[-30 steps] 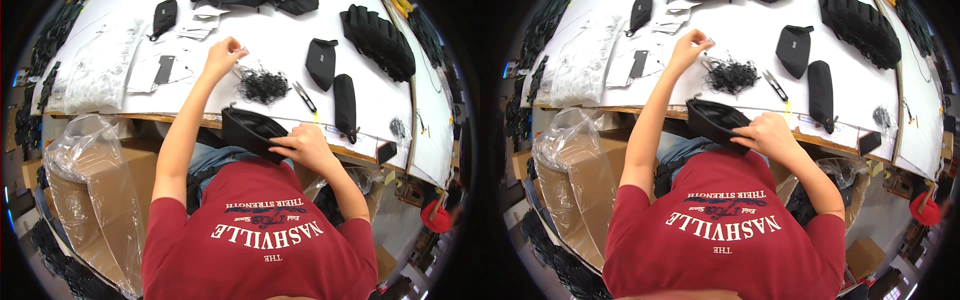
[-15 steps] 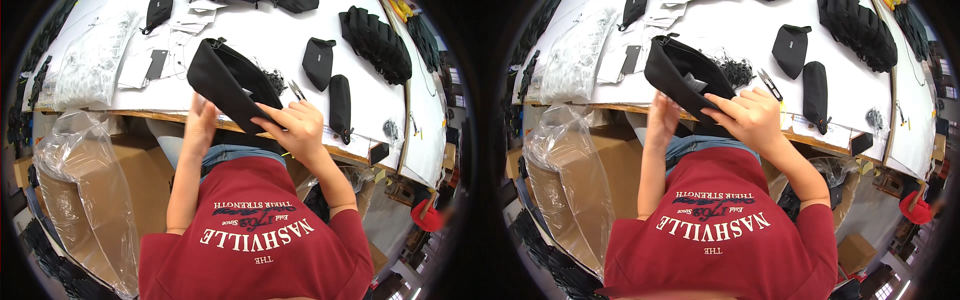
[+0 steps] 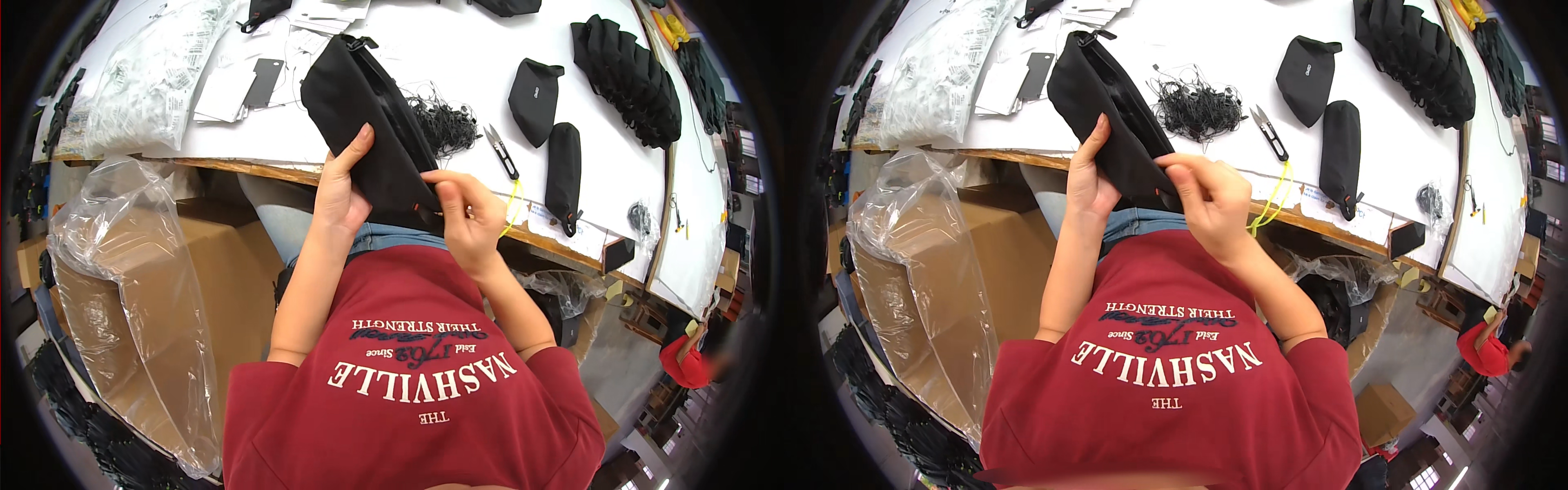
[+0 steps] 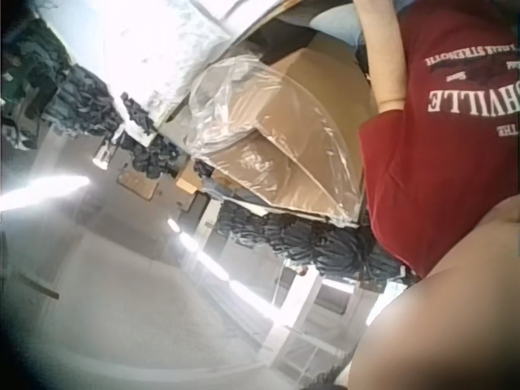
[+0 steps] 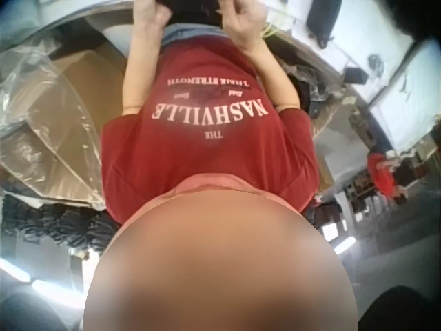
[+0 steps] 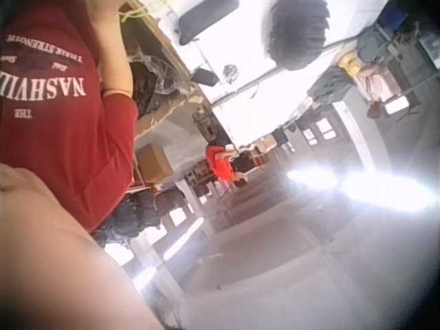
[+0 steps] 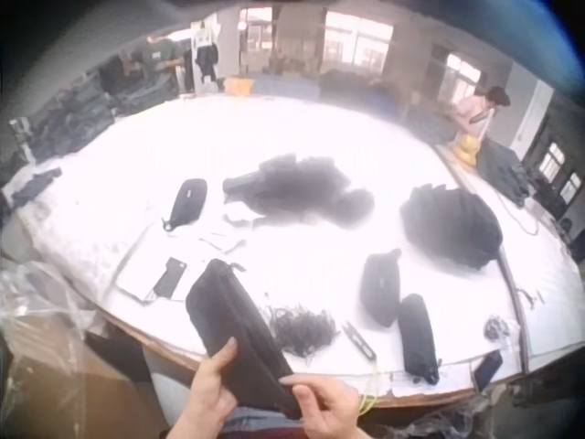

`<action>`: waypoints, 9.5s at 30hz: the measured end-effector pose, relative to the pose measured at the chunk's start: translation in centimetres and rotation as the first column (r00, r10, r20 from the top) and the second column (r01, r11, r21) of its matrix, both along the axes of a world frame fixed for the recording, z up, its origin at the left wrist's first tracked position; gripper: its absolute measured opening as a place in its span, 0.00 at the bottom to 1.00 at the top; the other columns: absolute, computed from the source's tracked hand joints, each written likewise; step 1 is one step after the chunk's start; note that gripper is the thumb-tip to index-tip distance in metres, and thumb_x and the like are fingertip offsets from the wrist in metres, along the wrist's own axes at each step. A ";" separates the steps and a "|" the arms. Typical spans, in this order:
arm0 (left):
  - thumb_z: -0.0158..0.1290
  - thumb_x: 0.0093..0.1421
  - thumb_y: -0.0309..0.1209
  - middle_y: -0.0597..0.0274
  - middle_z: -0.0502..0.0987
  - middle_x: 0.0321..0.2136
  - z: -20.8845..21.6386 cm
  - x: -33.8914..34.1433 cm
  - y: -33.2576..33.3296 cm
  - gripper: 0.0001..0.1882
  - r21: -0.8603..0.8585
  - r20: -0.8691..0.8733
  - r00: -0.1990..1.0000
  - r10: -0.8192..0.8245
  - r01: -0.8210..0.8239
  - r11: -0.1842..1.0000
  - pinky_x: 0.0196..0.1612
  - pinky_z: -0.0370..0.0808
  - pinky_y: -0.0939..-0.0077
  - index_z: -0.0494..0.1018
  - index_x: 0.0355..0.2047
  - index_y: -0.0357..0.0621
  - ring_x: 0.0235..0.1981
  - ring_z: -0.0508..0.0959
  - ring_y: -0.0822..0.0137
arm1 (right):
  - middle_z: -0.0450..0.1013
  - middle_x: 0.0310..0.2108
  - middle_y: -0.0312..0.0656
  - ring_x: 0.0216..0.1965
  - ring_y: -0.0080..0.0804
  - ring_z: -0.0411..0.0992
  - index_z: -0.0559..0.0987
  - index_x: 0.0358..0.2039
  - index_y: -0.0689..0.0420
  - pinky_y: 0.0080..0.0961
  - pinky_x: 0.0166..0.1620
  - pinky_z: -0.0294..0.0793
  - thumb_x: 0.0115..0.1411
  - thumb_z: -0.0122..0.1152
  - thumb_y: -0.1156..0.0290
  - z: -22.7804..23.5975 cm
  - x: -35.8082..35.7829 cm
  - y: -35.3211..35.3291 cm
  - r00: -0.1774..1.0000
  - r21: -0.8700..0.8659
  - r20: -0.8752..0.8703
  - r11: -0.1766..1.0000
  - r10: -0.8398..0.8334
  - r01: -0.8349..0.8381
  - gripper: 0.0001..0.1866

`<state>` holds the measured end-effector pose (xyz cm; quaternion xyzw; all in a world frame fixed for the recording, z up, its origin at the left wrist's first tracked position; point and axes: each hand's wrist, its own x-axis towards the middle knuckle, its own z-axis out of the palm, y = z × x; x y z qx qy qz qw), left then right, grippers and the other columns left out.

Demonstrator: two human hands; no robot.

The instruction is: Sort and attach tags to black fabric bags in a manufacturing environment.

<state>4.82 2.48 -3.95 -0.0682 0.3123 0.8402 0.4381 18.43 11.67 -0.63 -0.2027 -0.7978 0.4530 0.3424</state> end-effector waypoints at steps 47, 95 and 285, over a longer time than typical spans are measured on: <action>0.56 0.60 0.38 0.67 0.80 0.32 -1.1 -3.4 3.1 0.15 -0.129 -0.392 0.738 -0.549 0.547 0.827 0.37 0.75 0.84 0.76 0.43 0.43 0.32 0.78 0.78 | 0.74 0.24 0.39 0.23 0.36 0.73 0.77 0.30 0.56 0.27 0.26 0.70 0.55 0.61 0.74 4.2 -0.8 5.2 0.939 0.290 0.272 0.913 0.210 -0.288 0.03; 0.58 0.57 0.30 0.57 0.77 0.41 -0.8 -0.3 -2.2 0.23 0.004 -0.151 0.895 -0.419 0.424 0.906 0.42 0.77 0.73 0.68 0.51 0.36 0.40 0.79 0.67 | 0.69 0.26 0.44 0.29 0.41 0.69 0.73 0.30 0.61 0.32 0.32 0.69 0.53 0.59 0.80 3.8 -1.3 3.9 0.955 0.153 0.115 0.944 0.275 -0.291 0.05; 0.60 0.49 0.29 0.57 0.63 0.39 3.4 -12.4 -3.2 0.30 -0.219 -0.914 -0.077 -0.399 -0.734 0.642 0.49 0.67 0.68 0.65 0.53 0.40 0.43 0.67 0.63 | 0.63 0.20 0.25 0.24 0.11 0.57 0.79 0.28 0.57 0.12 0.29 0.54 0.61 0.55 0.65 4.4 -5.2 12.8 0.982 -0.361 0.065 0.921 0.179 -0.144 0.11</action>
